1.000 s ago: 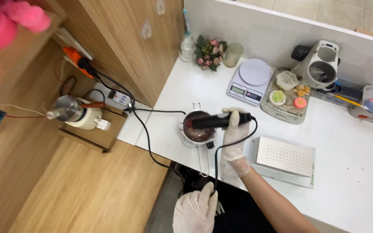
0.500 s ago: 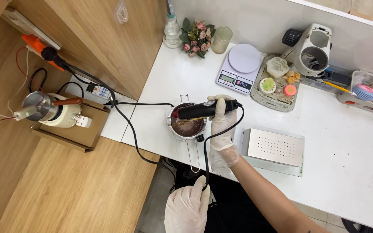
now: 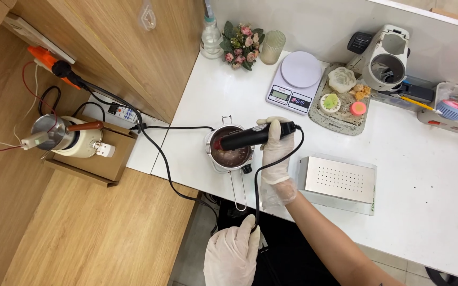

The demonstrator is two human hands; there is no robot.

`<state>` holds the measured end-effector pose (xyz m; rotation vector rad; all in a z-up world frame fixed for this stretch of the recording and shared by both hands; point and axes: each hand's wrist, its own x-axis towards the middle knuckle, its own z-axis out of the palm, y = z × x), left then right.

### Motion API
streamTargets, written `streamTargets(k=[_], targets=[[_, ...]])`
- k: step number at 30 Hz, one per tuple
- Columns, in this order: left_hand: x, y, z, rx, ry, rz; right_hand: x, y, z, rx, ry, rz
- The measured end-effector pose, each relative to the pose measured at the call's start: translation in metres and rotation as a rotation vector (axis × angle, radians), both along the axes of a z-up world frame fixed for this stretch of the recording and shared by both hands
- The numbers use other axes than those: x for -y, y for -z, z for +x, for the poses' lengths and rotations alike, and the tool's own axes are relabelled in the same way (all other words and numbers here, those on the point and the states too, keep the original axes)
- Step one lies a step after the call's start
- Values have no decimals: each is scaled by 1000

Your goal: Melting and stirring wax in a small pot on a heating plate for candle making.

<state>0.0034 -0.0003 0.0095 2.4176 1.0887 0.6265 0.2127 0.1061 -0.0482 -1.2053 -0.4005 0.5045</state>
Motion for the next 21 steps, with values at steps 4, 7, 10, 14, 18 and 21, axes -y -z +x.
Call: streamTargets(k=[4, 7, 10, 14, 18, 21], targets=[[2, 1, 3, -77, 1, -202, -4, -4, 5, 31, -31, -14], [2, 4, 5, -13, 1, -83, -5, -6, 6, 51, -71, -8], [1, 5, 5, -61, 16, -142, -5, -7, 9, 45, -97, -28], [1, 1, 4, 13, 4, 35, -5, -8, 5, 10, -110, -32], [-2, 2, 3, -60, 19, -154, -8, -7, 4, 15, -73, -27], [0, 3, 2, -54, 8, -124, -7, -6, 3, 12, -46, -13]])
